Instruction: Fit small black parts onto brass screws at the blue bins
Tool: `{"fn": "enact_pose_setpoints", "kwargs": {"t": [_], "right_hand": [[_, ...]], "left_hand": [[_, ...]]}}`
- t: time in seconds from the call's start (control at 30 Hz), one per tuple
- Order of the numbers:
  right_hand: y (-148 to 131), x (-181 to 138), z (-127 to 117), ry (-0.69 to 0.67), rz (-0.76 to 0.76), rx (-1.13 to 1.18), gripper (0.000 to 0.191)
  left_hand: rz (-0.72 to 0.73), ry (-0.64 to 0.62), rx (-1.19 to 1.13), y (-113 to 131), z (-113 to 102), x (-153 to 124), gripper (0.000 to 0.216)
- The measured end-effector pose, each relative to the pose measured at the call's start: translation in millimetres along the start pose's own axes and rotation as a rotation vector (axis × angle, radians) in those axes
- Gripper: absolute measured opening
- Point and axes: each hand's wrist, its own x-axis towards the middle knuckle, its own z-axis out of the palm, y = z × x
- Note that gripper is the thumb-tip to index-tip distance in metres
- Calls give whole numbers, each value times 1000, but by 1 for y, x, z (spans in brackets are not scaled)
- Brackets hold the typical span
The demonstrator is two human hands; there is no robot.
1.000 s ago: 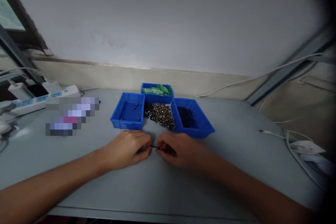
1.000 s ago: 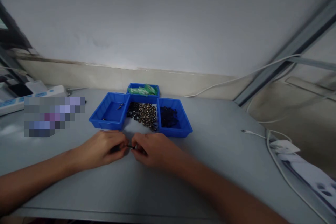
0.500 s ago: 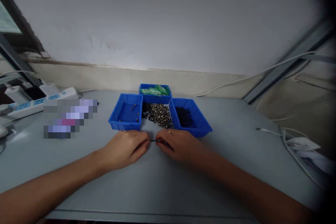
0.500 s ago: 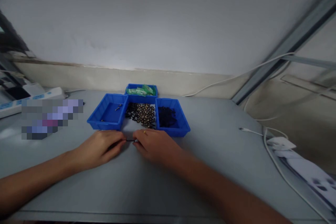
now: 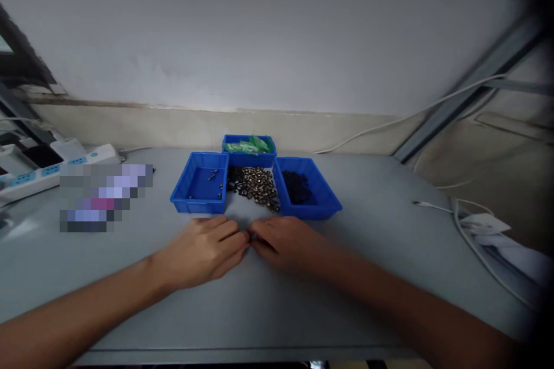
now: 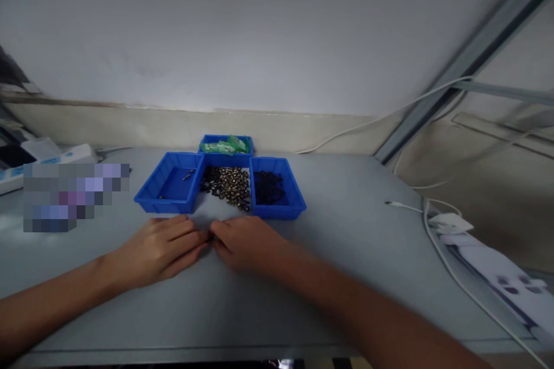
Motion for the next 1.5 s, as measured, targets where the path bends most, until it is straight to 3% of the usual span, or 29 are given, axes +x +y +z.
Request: {"fn": "enact_pose_setpoints", "kwargs": {"t": [0.1, 0.4, 0.63, 0.9, 1.0, 1.07, 1.17, 1.23, 1.37, 1.5], "right_hand": [[1, -1, -1, -8, 18, -14, 10], [2, -2, -9, 49, 71, 51, 16], [1, -5, -11, 89, -28, 99, 15], [5, -1, -6, 13, 27, -63, 14], [3, -1, -2, -20, 13, -77, 16], [1, -3, -4, 27, 17, -56, 15], [-1, -4, -11, 110, -62, -22, 21], [-1, -4, -14, 79, -161, -42, 20], [1, -4, -10, 12, -291, -129, 25], [5, -6, -16, 108, -318, -166, 30]], "left_hand": [[-14, 0, -5, -1, 0, -1, 22], [-238, -135, -264, -5, 0, 2, 23], [-186, -130, -340, -4, -1, 3, 23], [-143, -26, -114, -5, -3, 2, 27], [-109, -43, -105, -5, -3, 1, 27], [-136, -54, -155, -5, -3, 1, 26], [-237, -56, -274, -8, -3, 0, 24], [-286, -56, -323, -9, -2, -1, 23], [-293, -89, -345, -8, -1, -2, 22], [-297, -138, -296, -7, -3, -1, 26]]}}
